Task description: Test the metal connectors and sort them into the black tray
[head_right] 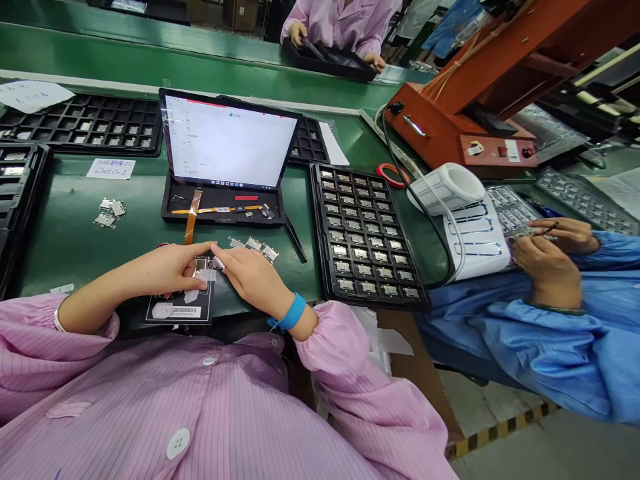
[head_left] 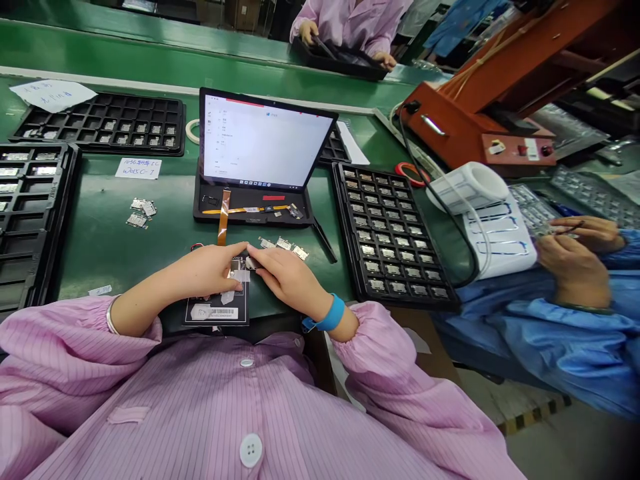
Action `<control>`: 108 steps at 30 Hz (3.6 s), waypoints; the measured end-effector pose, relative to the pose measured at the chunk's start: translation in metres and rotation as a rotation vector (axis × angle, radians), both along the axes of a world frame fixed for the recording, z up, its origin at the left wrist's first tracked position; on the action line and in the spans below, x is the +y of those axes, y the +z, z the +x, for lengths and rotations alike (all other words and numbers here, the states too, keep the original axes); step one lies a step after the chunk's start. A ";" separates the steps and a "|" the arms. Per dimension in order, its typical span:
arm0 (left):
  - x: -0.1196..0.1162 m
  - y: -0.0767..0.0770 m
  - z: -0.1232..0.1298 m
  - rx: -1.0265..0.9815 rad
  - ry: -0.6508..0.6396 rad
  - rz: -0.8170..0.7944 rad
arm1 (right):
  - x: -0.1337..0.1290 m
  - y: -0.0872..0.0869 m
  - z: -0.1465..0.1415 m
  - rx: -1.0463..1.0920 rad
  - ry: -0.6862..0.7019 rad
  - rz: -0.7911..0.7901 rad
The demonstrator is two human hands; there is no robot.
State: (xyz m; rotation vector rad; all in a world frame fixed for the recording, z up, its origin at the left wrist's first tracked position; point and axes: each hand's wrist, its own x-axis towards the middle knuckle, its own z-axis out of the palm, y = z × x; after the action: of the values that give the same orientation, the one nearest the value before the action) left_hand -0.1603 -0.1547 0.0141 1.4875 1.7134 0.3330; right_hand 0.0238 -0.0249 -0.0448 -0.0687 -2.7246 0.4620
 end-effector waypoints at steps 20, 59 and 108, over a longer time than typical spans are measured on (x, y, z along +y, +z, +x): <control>0.010 -0.015 0.010 -0.440 0.435 0.283 | -0.026 -0.003 -0.005 0.188 -0.369 -1.035; -0.024 -0.004 -0.134 0.449 0.726 0.201 | -0.024 -0.008 0.002 0.387 -0.512 -1.012; 0.005 -0.027 0.023 -0.491 0.435 0.358 | -0.031 0.003 0.000 0.266 -0.413 -1.216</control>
State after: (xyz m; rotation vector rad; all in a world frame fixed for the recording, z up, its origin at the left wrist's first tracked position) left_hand -0.1372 -0.1495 -0.0130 1.1201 1.6021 1.1843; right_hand 0.0239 -0.0562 -0.0414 -0.7775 -1.7285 1.7225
